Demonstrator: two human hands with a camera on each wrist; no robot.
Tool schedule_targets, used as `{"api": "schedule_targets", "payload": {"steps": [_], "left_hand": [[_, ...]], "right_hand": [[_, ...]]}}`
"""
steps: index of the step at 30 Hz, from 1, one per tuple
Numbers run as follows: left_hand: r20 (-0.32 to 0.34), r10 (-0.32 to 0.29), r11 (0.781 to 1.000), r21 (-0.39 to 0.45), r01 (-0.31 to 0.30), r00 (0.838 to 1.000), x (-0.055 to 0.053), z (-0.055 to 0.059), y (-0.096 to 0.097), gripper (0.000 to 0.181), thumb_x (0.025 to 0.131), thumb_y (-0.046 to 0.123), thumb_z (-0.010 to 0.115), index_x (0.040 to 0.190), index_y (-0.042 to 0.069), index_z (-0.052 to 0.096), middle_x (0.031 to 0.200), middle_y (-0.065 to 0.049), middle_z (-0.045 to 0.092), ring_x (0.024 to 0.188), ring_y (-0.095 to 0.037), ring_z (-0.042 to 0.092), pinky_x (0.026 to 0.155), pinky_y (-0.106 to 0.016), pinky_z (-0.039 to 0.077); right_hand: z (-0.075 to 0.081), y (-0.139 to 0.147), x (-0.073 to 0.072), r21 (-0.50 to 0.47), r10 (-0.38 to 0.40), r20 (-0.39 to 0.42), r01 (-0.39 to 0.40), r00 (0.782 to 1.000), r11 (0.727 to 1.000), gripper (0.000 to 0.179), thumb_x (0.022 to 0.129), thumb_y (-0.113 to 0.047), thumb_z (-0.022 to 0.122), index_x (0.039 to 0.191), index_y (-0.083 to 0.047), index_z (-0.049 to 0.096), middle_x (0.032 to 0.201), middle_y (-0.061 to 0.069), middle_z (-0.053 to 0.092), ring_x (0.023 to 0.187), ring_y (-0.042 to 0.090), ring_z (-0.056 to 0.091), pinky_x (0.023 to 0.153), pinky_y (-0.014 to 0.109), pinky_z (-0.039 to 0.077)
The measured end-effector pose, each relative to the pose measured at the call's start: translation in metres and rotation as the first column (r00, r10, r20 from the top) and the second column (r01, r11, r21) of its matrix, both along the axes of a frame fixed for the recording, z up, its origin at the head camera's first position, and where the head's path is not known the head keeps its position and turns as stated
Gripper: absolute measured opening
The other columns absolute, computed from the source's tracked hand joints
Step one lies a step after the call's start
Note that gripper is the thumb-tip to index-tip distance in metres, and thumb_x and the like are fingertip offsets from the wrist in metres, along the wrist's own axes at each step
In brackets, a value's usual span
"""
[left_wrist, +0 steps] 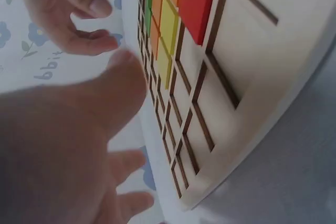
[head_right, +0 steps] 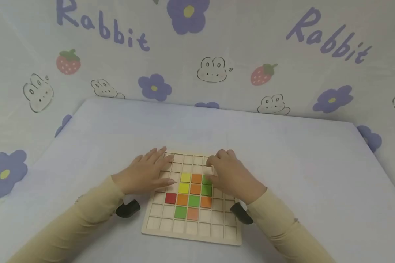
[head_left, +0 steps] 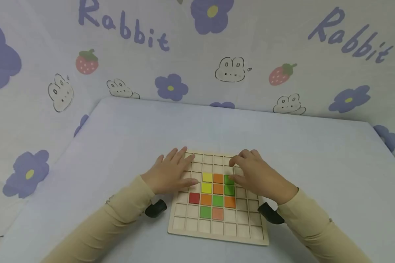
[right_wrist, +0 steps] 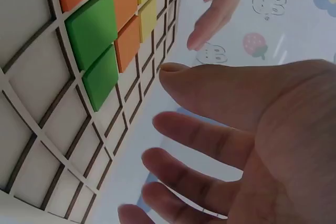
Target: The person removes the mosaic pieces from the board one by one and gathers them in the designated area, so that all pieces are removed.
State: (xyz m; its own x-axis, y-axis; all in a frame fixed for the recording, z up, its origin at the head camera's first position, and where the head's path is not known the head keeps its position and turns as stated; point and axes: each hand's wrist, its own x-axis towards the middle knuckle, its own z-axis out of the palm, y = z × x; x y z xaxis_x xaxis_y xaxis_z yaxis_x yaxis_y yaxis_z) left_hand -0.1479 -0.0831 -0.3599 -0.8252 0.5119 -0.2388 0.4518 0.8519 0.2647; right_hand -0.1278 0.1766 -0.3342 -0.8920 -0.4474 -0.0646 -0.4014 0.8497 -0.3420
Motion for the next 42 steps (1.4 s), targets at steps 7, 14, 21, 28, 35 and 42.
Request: {"api": "schedule_targets", "payload": {"steps": [7, 14, 21, 28, 35, 42], "left_hand": [[0.071, -0.102, 0.994, -0.018, 0.104, 0.992, -0.001, 0.003, -0.009, 0.096, 0.078, 0.060, 0.068, 0.153, 0.016, 0.025, 0.159, -0.017, 0.015, 0.142, -0.042, 0.022, 0.105, -0.063, 0.026], [0.063, -0.140, 0.989, -0.037, 0.142, 0.988, -0.004, -0.003, -0.015, 0.108, 0.066, 0.060, 0.077, 0.152, 0.017, 0.027, 0.158, -0.019, 0.018, 0.141, -0.039, 0.025, 0.102, -0.066, 0.027], [0.070, -0.134, 0.991, -0.022, 0.135, 0.989, -0.002, -0.004, -0.015, 0.108, 0.066, 0.058, 0.078, 0.152, 0.017, 0.027, 0.158, -0.019, 0.018, 0.141, -0.040, 0.025, 0.102, -0.068, 0.027], [0.056, -0.161, 0.987, -0.009, 0.162, 0.985, -0.003, -0.005, -0.012, 0.108, 0.065, 0.059, 0.078, 0.152, 0.018, 0.028, 0.158, -0.018, 0.017, 0.140, -0.040, 0.025, 0.101, -0.067, 0.028], [0.044, -0.154, 0.988, -0.019, 0.155, 0.987, -0.002, -0.005, -0.011, 0.108, 0.065, 0.061, 0.078, 0.152, 0.021, 0.027, 0.158, -0.016, 0.017, 0.141, -0.037, 0.025, 0.101, -0.066, 0.028], [0.023, -0.147, 0.989, -0.021, 0.147, 0.989, 0.000, -0.010, -0.016, 0.109, 0.063, 0.062, 0.077, 0.151, 0.022, 0.028, 0.158, -0.016, 0.019, 0.139, -0.038, 0.028, 0.099, -0.065, 0.031]], "right_hand": [[-0.014, -0.004, -0.006, -0.017, 0.019, 0.099, -0.017, 0.995, 1.000, 0.020, 0.086, -0.017, 0.071, 0.105, -0.010, 0.067, 0.096, 0.003, 0.059, 0.096, 0.022, 0.049, 0.078, 0.034, 0.045], [-0.024, -0.013, -0.013, 0.070, 0.029, 0.070, -0.034, 0.997, 0.997, 0.021, 0.084, -0.020, 0.075, 0.100, -0.011, 0.066, 0.091, 0.000, 0.059, 0.089, 0.020, 0.050, 0.076, 0.041, 0.043], [-0.028, -0.015, -0.018, 0.014, 0.019, 0.135, -0.021, 0.991, 1.000, 0.030, 0.087, -0.016, 0.071, 0.111, -0.003, 0.058, 0.093, 0.005, 0.059, 0.093, 0.022, 0.052, 0.082, 0.038, 0.045], [-0.027, -0.011, -0.015, 0.013, 0.009, 0.161, -0.012, 0.987, 1.000, 0.024, 0.088, -0.015, 0.070, 0.108, -0.006, 0.058, 0.096, 0.004, 0.058, 0.087, 0.018, 0.052, 0.078, 0.034, 0.047], [-0.023, -0.009, -0.010, -0.001, 0.000, 0.165, 0.000, 0.986, 1.000, 0.021, 0.089, -0.012, 0.068, 0.106, -0.006, 0.058, 0.098, 0.005, 0.054, 0.086, 0.018, 0.052, 0.077, 0.033, 0.046], [-0.025, -0.010, -0.006, -0.006, -0.006, 0.168, 0.007, 0.986, 1.000, 0.014, 0.090, -0.009, 0.066, 0.102, -0.007, 0.060, 0.101, 0.004, 0.054, 0.085, 0.016, 0.053, 0.078, 0.032, 0.048]]}}
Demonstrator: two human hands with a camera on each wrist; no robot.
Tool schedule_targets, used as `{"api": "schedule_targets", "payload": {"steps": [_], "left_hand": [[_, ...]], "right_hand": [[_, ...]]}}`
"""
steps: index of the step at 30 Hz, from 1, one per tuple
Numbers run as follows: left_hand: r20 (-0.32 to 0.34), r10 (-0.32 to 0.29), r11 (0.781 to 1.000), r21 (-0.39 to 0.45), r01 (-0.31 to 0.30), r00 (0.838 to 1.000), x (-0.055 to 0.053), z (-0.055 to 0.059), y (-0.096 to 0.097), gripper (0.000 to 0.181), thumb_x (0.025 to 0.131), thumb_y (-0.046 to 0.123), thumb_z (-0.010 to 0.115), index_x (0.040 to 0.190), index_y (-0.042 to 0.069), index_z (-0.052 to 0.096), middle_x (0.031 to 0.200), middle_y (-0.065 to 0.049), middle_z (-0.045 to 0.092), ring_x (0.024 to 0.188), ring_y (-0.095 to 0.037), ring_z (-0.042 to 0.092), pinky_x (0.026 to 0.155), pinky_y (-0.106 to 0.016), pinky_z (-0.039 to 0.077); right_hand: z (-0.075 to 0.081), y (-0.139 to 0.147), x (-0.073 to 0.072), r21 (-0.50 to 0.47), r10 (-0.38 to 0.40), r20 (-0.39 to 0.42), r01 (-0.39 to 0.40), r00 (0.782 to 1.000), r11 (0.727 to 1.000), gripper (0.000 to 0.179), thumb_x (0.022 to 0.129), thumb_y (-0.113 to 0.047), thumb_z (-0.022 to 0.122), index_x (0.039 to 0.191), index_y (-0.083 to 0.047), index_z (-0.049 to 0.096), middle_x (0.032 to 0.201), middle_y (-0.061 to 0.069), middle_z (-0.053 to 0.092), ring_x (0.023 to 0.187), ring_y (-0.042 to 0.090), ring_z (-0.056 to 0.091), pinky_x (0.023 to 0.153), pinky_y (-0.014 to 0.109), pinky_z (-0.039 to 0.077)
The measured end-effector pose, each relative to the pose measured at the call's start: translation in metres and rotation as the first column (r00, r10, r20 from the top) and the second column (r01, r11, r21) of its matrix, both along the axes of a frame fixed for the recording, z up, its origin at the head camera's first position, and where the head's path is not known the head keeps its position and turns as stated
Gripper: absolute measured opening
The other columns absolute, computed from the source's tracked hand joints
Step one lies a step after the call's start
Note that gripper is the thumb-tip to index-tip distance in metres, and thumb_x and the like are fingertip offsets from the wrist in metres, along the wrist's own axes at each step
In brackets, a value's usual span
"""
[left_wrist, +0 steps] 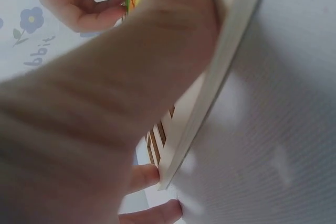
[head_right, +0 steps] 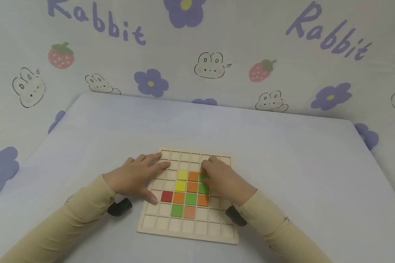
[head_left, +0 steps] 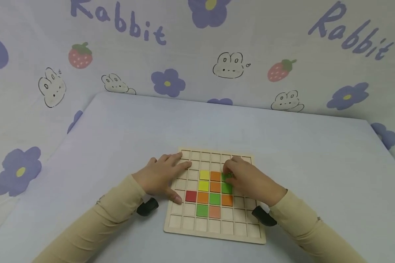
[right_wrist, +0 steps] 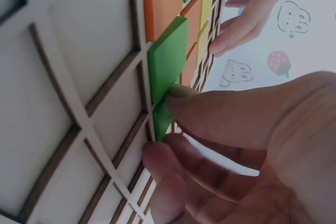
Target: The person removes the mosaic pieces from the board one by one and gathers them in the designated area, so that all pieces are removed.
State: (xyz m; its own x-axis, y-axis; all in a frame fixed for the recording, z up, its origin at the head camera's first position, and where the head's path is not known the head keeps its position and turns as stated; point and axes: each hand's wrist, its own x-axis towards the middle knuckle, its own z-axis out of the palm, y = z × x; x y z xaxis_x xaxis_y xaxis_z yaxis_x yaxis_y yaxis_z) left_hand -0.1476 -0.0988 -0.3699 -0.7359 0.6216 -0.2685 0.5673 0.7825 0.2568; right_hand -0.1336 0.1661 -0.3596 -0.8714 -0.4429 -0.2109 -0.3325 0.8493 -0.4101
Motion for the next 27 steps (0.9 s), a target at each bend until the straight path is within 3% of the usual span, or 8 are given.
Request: {"api": "schedule_targets", "payload": {"steps": [14, 24, 27], "left_hand": [[-0.008, 0.001, 1.000, 0.001, -0.001, 1.000, 0.0012, 0.0031, -0.0018, 0.108, 0.064, 0.063, 0.076, 0.151, 0.021, 0.029, 0.157, -0.017, 0.019, 0.138, -0.040, 0.029, 0.098, -0.063, 0.032], [-0.015, -0.017, 1.000, 0.018, 0.017, 1.000, 0.0015, 0.0042, -0.0020, 0.106, 0.064, 0.062, 0.077, 0.150, 0.019, 0.031, 0.156, -0.018, 0.022, 0.137, -0.040, 0.032, 0.096, -0.064, 0.033], [-0.020, -0.017, 1.000, 0.016, 0.017, 1.000, 0.0013, 0.0022, -0.0026, 0.106, 0.064, 0.063, 0.076, 0.150, 0.019, 0.031, 0.156, -0.018, 0.022, 0.137, -0.040, 0.032, 0.096, -0.064, 0.033]], "right_hand": [[-0.0025, -0.0011, 0.0009, 0.019, 0.028, -0.060, -0.027, 0.998, 0.999, 0.026, 0.089, -0.005, 0.067, 0.114, -0.004, 0.059, 0.101, 0.005, 0.057, 0.091, 0.018, 0.057, 0.082, 0.034, 0.050], [-0.0016, 0.0014, 0.0006, -0.013, 0.047, -0.076, -0.048, 0.996, 0.999, 0.019, 0.090, -0.010, 0.067, 0.108, -0.007, 0.063, 0.096, 0.005, 0.054, 0.083, 0.016, 0.051, 0.074, 0.031, 0.047], [-0.0026, 0.0007, 0.0008, -0.014, 0.048, -0.081, -0.049, 0.996, 0.999, 0.021, 0.088, -0.018, 0.070, 0.105, -0.008, 0.063, 0.095, 0.004, 0.053, 0.082, 0.016, 0.050, 0.073, 0.031, 0.047]]}}
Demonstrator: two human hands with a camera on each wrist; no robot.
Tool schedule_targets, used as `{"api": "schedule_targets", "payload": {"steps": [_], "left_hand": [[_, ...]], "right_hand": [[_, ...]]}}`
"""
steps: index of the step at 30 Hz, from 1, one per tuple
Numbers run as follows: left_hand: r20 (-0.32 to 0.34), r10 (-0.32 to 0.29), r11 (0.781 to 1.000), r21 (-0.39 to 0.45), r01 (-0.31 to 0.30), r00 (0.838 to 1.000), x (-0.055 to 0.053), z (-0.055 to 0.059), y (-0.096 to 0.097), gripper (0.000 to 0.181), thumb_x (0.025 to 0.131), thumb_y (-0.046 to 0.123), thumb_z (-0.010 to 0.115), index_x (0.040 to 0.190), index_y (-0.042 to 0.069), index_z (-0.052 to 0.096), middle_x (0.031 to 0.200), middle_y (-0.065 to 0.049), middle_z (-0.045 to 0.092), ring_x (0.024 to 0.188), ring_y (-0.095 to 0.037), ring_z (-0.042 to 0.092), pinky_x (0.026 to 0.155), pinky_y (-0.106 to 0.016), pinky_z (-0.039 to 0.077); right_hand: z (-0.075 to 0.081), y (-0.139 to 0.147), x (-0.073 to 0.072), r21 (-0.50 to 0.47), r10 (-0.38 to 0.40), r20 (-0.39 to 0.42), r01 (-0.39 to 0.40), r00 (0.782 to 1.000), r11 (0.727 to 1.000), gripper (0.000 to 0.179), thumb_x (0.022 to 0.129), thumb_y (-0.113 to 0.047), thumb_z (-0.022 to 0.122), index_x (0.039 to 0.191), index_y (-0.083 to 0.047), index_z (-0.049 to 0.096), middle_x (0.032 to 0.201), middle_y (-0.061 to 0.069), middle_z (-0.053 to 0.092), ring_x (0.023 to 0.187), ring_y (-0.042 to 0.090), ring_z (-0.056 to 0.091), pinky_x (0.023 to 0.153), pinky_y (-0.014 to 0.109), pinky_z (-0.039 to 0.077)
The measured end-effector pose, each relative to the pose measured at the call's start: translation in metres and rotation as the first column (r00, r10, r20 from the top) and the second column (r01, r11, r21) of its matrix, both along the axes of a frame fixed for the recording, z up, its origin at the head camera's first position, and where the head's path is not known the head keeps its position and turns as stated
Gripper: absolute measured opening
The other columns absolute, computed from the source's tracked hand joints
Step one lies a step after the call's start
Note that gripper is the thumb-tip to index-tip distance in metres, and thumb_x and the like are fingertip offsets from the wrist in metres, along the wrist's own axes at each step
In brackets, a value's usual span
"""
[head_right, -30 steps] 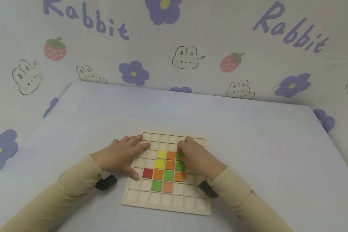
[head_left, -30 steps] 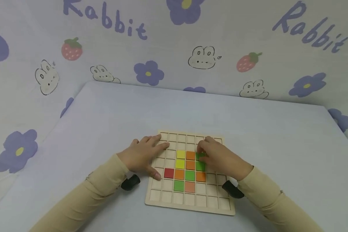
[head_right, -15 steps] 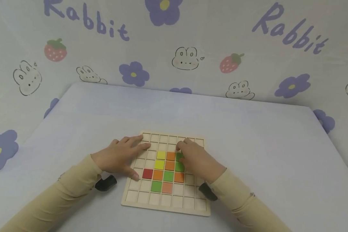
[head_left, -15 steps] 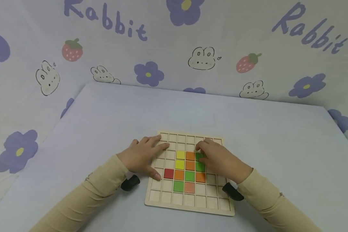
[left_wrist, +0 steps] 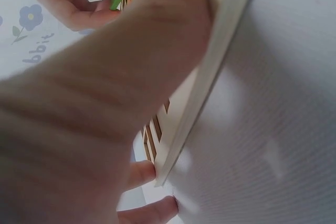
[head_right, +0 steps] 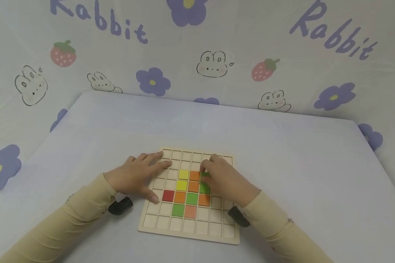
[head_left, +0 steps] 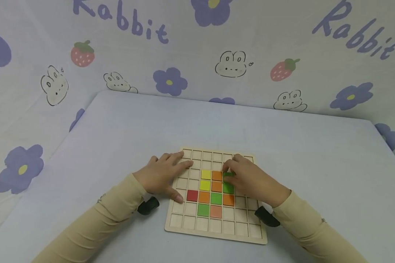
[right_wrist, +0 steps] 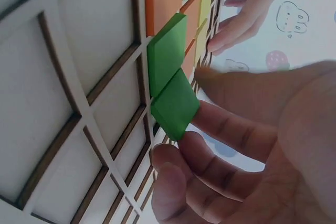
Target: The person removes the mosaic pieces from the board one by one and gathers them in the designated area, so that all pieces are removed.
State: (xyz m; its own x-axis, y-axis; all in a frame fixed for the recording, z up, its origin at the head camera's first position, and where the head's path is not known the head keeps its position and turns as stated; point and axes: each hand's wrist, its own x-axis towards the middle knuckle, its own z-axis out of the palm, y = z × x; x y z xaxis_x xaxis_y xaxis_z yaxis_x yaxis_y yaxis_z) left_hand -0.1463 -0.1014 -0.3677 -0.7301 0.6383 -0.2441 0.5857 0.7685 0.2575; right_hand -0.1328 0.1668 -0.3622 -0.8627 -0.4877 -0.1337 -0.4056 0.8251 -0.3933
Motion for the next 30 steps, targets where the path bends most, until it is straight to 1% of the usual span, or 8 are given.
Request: {"api": "schedule_targets", "payload": {"steps": [4, 9, 13, 17, 19, 21, 26, 30], "left_hand": [[-0.006, 0.000, 1.000, -0.005, 0.000, 1.000, -0.001, 0.000, 0.000, 0.107, 0.064, 0.064, 0.075, 0.150, 0.020, 0.030, 0.157, -0.017, 0.022, 0.137, -0.039, 0.031, 0.096, -0.064, 0.034], [-0.009, -0.001, 1.000, -0.005, 0.001, 1.000, -0.001, 0.002, 0.001, 0.107, 0.065, 0.063, 0.076, 0.151, 0.020, 0.030, 0.156, -0.017, 0.022, 0.137, -0.039, 0.032, 0.095, -0.062, 0.034], [-0.004, 0.001, 1.000, -0.002, -0.001, 1.000, 0.000, 0.003, 0.001, 0.106, 0.065, 0.062, 0.076, 0.151, 0.019, 0.030, 0.157, -0.017, 0.021, 0.137, -0.039, 0.032, 0.096, -0.062, 0.034], [-0.001, 0.003, 1.000, 0.001, -0.003, 1.000, 0.000, 0.002, -0.001, 0.107, 0.065, 0.063, 0.076, 0.151, 0.019, 0.030, 0.157, -0.017, 0.021, 0.138, -0.039, 0.031, 0.097, -0.063, 0.033], [-0.001, 0.004, 1.000, 0.002, -0.004, 1.000, -0.001, 0.000, -0.001, 0.107, 0.065, 0.063, 0.075, 0.151, 0.019, 0.029, 0.157, -0.017, 0.020, 0.138, -0.039, 0.031, 0.097, -0.064, 0.033], [0.000, 0.006, 1.000, -0.001, -0.006, 1.000, -0.002, -0.001, -0.002, 0.107, 0.065, 0.063, 0.075, 0.151, 0.020, 0.029, 0.157, -0.016, 0.020, 0.138, -0.038, 0.030, 0.098, -0.064, 0.032], [0.000, 0.006, 1.000, -0.001, -0.006, 1.000, -0.002, -0.002, -0.001, 0.107, 0.065, 0.063, 0.075, 0.151, 0.020, 0.029, 0.157, -0.016, 0.020, 0.138, -0.038, 0.030, 0.098, -0.063, 0.032], [-0.004, 0.001, 1.000, 0.006, -0.001, 1.000, -0.001, -0.001, -0.001, 0.106, 0.065, 0.062, 0.076, 0.151, 0.020, 0.031, 0.157, -0.017, 0.021, 0.137, -0.039, 0.031, 0.097, -0.063, 0.033]], "right_hand": [[-0.001, -0.001, 0.000, 0.022, -0.022, 0.009, 0.021, 1.000, 1.000, 0.032, 0.083, -0.029, 0.076, 0.104, -0.009, 0.063, 0.095, 0.003, 0.052, 0.082, 0.016, 0.050, 0.074, 0.031, 0.047], [-0.002, 0.000, 0.001, 0.046, -0.020, -0.006, 0.020, 1.000, 0.999, 0.035, 0.081, -0.029, 0.077, 0.105, -0.010, 0.062, 0.095, 0.002, 0.051, 0.083, 0.017, 0.049, 0.075, 0.031, 0.047], [0.001, 0.001, 0.002, 0.017, -0.023, -0.032, 0.023, 0.999, 1.000, 0.026, 0.083, -0.022, 0.076, 0.102, -0.011, 0.062, 0.097, 0.001, 0.054, 0.086, 0.016, 0.052, 0.077, 0.032, 0.048], [0.004, 0.002, 0.002, -0.028, -0.042, -0.055, 0.041, 0.998, 0.999, 0.013, 0.086, -0.015, 0.072, 0.094, -0.013, 0.062, 0.090, -0.003, 0.057, 0.083, 0.014, 0.053, 0.076, 0.032, 0.046], [0.007, 0.003, 0.002, -0.040, -0.050, -0.062, 0.048, 0.997, 0.998, 0.012, 0.086, -0.014, 0.071, 0.092, -0.014, 0.061, 0.086, -0.005, 0.057, 0.079, 0.013, 0.052, 0.073, 0.031, 0.045], [0.010, 0.005, 0.003, -0.056, -0.055, -0.065, 0.052, 0.996, 0.997, 0.013, 0.087, -0.014, 0.071, 0.096, -0.013, 0.062, 0.085, -0.005, 0.057, 0.078, 0.013, 0.051, 0.072, 0.031, 0.045], [0.021, 0.020, 0.007, -0.111, -0.035, -0.148, 0.018, 0.988, 0.994, 0.020, 0.087, -0.009, 0.070, 0.106, -0.012, 0.064, 0.083, -0.006, 0.056, 0.075, 0.011, 0.051, 0.068, 0.029, 0.045], [0.029, 0.036, 0.010, -0.143, -0.038, -0.237, 0.004, 0.971, 0.990, 0.019, 0.085, -0.007, 0.071, 0.103, -0.013, 0.067, 0.083, -0.007, 0.058, 0.076, 0.009, 0.052, 0.066, 0.028, 0.045]]}}
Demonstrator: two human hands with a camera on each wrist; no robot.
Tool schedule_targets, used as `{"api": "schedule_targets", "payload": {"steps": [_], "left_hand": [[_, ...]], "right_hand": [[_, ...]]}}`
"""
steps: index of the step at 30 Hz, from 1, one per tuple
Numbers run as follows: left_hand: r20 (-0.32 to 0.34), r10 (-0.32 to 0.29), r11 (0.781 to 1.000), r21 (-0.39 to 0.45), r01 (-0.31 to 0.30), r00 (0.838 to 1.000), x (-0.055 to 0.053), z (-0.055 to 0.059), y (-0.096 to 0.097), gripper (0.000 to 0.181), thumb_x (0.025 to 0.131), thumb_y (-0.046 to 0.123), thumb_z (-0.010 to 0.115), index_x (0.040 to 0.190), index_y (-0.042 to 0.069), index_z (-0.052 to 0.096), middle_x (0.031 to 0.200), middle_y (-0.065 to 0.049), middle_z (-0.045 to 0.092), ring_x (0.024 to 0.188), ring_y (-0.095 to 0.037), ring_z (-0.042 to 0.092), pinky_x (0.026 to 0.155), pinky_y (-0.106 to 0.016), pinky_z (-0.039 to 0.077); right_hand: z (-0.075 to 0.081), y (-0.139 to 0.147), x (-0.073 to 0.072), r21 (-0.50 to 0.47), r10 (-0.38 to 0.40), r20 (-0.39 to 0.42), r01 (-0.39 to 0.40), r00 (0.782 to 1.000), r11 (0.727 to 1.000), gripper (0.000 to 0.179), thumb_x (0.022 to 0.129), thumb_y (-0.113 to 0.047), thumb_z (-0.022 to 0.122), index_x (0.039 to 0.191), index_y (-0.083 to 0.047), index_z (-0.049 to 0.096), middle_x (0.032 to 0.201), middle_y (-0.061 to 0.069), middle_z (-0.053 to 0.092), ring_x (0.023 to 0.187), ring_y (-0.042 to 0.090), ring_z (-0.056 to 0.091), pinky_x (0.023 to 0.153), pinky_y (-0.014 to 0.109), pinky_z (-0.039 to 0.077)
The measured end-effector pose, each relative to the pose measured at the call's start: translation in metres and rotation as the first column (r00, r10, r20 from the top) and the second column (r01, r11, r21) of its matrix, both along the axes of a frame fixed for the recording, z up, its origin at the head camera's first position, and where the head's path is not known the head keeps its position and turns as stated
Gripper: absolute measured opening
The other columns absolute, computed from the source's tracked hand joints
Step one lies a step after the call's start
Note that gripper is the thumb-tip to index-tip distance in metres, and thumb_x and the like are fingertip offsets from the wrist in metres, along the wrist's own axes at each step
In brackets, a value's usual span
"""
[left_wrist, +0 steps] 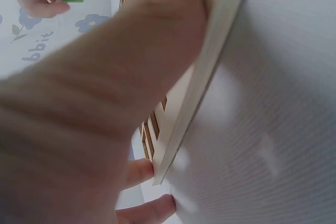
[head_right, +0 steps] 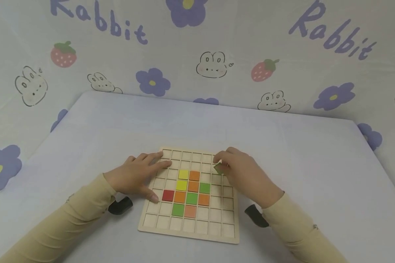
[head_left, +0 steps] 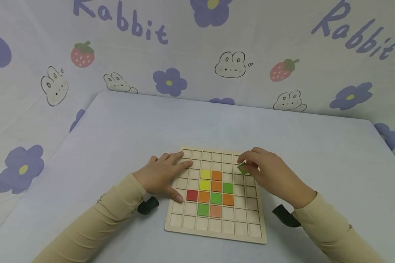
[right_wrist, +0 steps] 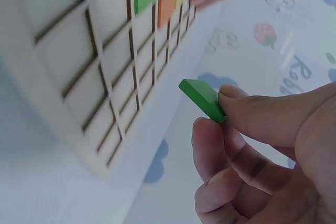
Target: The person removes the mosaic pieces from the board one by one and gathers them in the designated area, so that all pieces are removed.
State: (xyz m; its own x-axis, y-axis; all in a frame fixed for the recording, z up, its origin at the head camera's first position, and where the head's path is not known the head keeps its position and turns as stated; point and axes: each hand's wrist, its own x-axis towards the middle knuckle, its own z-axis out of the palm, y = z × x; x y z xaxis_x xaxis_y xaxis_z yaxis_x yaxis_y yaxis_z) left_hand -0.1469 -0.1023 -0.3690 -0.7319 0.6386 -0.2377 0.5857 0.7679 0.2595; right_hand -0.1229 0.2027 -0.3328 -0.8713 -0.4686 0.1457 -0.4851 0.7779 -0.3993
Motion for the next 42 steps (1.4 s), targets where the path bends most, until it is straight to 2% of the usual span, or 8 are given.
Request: {"api": "schedule_targets", "payload": {"steps": [4, 9, 13, 18, 24, 29, 35, 42], "left_hand": [[-0.006, -0.002, 1.000, 0.002, 0.002, 1.000, 0.000, 0.000, -0.001, 0.105, 0.066, 0.062, 0.076, 0.150, 0.019, 0.031, 0.156, -0.017, 0.022, 0.137, -0.039, 0.031, 0.097, -0.062, 0.034], [-0.012, -0.006, 1.000, 0.008, 0.006, 1.000, -0.001, -0.001, -0.002, 0.105, 0.066, 0.062, 0.076, 0.150, 0.019, 0.032, 0.156, -0.017, 0.023, 0.137, -0.039, 0.032, 0.096, -0.062, 0.034], [-0.014, -0.009, 1.000, 0.017, 0.009, 1.000, 0.000, -0.001, -0.002, 0.104, 0.065, 0.062, 0.076, 0.150, 0.019, 0.032, 0.156, -0.017, 0.023, 0.136, -0.039, 0.032, 0.096, -0.063, 0.034], [-0.022, -0.010, 1.000, 0.009, 0.010, 1.000, 0.000, 0.000, -0.002, 0.104, 0.065, 0.062, 0.076, 0.150, 0.019, 0.032, 0.156, -0.017, 0.024, 0.136, -0.038, 0.032, 0.095, -0.061, 0.035], [-0.022, -0.008, 1.000, 0.011, 0.008, 1.000, 0.000, 0.001, -0.002, 0.104, 0.066, 0.062, 0.076, 0.150, 0.019, 0.032, 0.155, -0.017, 0.024, 0.137, -0.037, 0.032, 0.095, -0.060, 0.035], [-0.021, -0.006, 1.000, 0.008, 0.006, 1.000, 0.000, 0.000, -0.002, 0.105, 0.066, 0.062, 0.076, 0.150, 0.019, 0.032, 0.156, -0.017, 0.024, 0.137, -0.037, 0.032, 0.096, -0.061, 0.034], [-0.022, -0.001, 1.000, 0.002, 0.001, 1.000, 0.000, 0.001, -0.002, 0.105, 0.066, 0.063, 0.076, 0.151, 0.020, 0.031, 0.156, -0.016, 0.023, 0.137, -0.037, 0.032, 0.096, -0.060, 0.034], [-0.017, -0.005, 1.000, 0.000, 0.005, 1.000, -0.001, -0.001, -0.002, 0.105, 0.066, 0.063, 0.075, 0.151, 0.020, 0.031, 0.156, -0.016, 0.023, 0.138, -0.036, 0.031, 0.096, -0.060, 0.034]], "right_hand": [[0.005, 0.014, 0.002, -0.026, -0.025, -0.062, 0.023, 0.998, 0.999, 0.017, 0.084, -0.006, 0.071, 0.100, -0.012, 0.068, 0.086, -0.006, 0.061, 0.078, 0.009, 0.053, 0.068, 0.030, 0.046], [0.004, 0.035, 0.004, -0.031, -0.074, -0.087, 0.072, 0.993, 0.997, 0.018, 0.083, -0.004, 0.072, 0.098, -0.012, 0.068, 0.088, -0.005, 0.063, 0.078, 0.010, 0.057, 0.068, 0.031, 0.048], [-0.005, 0.055, 0.003, -0.005, -0.131, -0.015, 0.131, 0.991, 0.991, 0.016, 0.086, -0.005, 0.069, 0.100, -0.011, 0.067, 0.089, -0.004, 0.066, 0.077, 0.012, 0.059, 0.065, 0.028, 0.049], [-0.020, 0.075, -0.001, -0.021, -0.184, 0.087, 0.187, 0.979, 0.982, 0.014, 0.090, -0.010, 0.066, 0.103, -0.011, 0.067, 0.088, 0.000, 0.067, 0.076, 0.015, 0.060, 0.060, 0.026, 0.047], [-0.035, 0.085, -0.007, -0.024, -0.214, 0.126, 0.218, 0.969, 0.976, 0.013, 0.092, -0.015, 0.065, 0.104, -0.012, 0.066, 0.087, 0.001, 0.067, 0.075, 0.015, 0.059, 0.058, 0.024, 0.046], [-0.043, 0.085, -0.012, -0.002, -0.222, 0.101, 0.224, 0.970, 0.975, 0.011, 0.092, -0.014, 0.064, 0.102, -0.010, 0.066, 0.089, 0.002, 0.066, 0.077, 0.017, 0.056, 0.061, 0.026, 0.045], [-0.046, 0.083, -0.013, 0.070, -0.233, 0.103, 0.227, 0.967, 0.971, 0.016, 0.095, -0.019, 0.059, 0.104, -0.007, 0.064, 0.095, 0.007, 0.063, 0.080, 0.019, 0.054, 0.066, 0.032, 0.045], [-0.045, 0.085, -0.007, 0.110, -0.179, 0.142, 0.164, 0.973, 0.980, 0.023, 0.089, -0.014, 0.067, 0.110, -0.007, 0.063, 0.105, 0.008, 0.061, 0.085, 0.020, 0.056, 0.068, 0.034, 0.046]]}}
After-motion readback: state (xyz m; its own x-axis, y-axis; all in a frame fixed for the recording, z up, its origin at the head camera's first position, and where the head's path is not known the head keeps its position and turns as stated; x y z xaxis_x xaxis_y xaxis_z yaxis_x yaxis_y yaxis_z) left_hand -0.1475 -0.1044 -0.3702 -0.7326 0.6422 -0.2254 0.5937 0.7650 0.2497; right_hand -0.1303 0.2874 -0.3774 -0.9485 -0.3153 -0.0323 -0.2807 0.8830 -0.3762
